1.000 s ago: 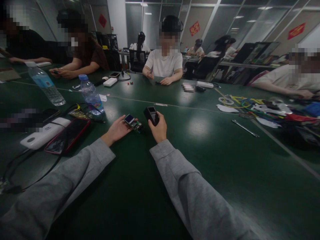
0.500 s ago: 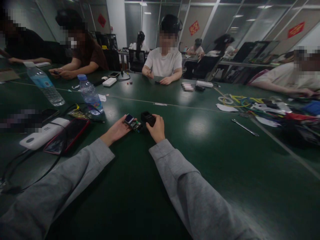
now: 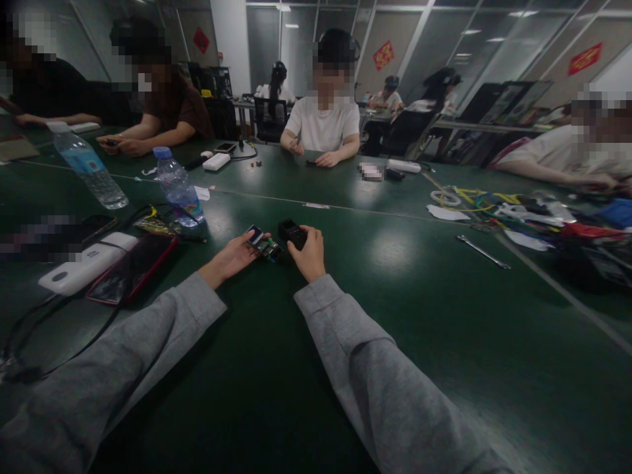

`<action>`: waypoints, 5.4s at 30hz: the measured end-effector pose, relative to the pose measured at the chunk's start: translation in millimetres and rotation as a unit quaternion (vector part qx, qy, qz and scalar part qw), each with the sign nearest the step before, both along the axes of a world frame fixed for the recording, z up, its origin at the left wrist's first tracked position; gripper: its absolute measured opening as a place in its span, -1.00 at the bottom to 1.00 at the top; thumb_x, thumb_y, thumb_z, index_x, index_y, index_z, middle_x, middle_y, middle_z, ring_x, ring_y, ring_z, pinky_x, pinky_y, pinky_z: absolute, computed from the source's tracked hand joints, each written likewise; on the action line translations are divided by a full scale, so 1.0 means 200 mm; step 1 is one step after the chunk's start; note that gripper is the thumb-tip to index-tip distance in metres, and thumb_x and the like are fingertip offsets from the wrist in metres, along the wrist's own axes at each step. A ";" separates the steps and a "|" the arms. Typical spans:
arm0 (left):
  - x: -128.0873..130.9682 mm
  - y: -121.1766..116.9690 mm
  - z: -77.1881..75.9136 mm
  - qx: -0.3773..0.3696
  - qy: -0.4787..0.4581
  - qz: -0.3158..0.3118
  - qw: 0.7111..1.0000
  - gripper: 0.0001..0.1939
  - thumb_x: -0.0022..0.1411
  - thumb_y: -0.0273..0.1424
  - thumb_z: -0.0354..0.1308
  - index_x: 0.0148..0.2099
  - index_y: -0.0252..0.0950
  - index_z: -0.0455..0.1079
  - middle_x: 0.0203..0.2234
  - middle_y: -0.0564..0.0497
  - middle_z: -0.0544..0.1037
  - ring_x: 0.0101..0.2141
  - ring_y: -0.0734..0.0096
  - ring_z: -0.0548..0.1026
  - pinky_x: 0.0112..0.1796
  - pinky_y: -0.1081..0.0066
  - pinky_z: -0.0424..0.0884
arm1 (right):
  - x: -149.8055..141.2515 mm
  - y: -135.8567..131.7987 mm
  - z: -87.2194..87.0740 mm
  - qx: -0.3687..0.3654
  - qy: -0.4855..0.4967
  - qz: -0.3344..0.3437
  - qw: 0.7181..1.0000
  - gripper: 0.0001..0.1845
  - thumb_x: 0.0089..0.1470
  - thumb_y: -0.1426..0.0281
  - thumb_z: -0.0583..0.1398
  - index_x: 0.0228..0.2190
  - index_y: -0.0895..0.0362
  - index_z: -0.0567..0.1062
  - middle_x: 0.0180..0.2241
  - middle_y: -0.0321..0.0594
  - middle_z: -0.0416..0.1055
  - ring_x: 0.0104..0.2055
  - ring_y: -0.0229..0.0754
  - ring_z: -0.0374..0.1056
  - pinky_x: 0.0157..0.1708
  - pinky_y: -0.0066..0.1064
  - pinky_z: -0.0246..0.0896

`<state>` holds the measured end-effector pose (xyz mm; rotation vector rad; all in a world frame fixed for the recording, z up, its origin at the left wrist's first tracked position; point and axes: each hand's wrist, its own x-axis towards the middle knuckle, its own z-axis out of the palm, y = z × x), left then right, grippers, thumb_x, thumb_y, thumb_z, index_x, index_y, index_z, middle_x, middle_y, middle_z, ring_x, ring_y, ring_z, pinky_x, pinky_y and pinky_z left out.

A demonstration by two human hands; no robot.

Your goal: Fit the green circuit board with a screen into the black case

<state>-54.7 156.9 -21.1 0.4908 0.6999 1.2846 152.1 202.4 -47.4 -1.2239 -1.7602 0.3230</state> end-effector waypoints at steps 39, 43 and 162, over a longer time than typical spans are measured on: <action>-0.01 -0.01 0.06 -0.067 -0.057 -0.015 0.996 -0.70 0.37 -0.29 -0.03 0.00 -0.36 0.37 -0.09 -0.20 0.56 -0.07 0.26 0.53 -0.04 0.31 0.38 | 0.00 0.03 -0.04 0.007 -0.017 -0.014 1.000 -0.47 -0.08 0.34 0.27 -0.04 0.18 0.32 -0.08 0.05 0.33 0.00 0.09 0.29 0.03 0.04 0.25; -0.01 -0.01 0.05 -0.070 -0.056 -0.014 0.996 -0.69 0.38 -0.29 -0.05 0.03 -0.34 0.37 -0.12 -0.18 0.57 -0.09 0.27 0.53 -0.06 0.31 0.39 | -0.01 0.03 -0.05 0.004 -0.020 -0.019 1.000 -0.50 -0.08 0.32 0.26 -0.07 0.15 0.33 -0.09 0.02 0.35 -0.01 0.09 0.31 0.02 0.04 0.25; 0.03 -0.66 0.02 0.044 0.051 0.026 0.997 -0.85 0.18 -0.38 0.26 -0.21 -0.34 0.49 -0.36 -0.03 0.59 -0.34 0.48 0.56 -0.19 0.48 0.44 | -0.14 -0.77 0.11 -0.304 0.335 0.232 0.861 -0.50 -0.23 0.33 0.42 -0.19 0.07 0.43 -0.34 -0.30 0.49 -0.30 -0.22 0.43 -0.09 -0.22 0.37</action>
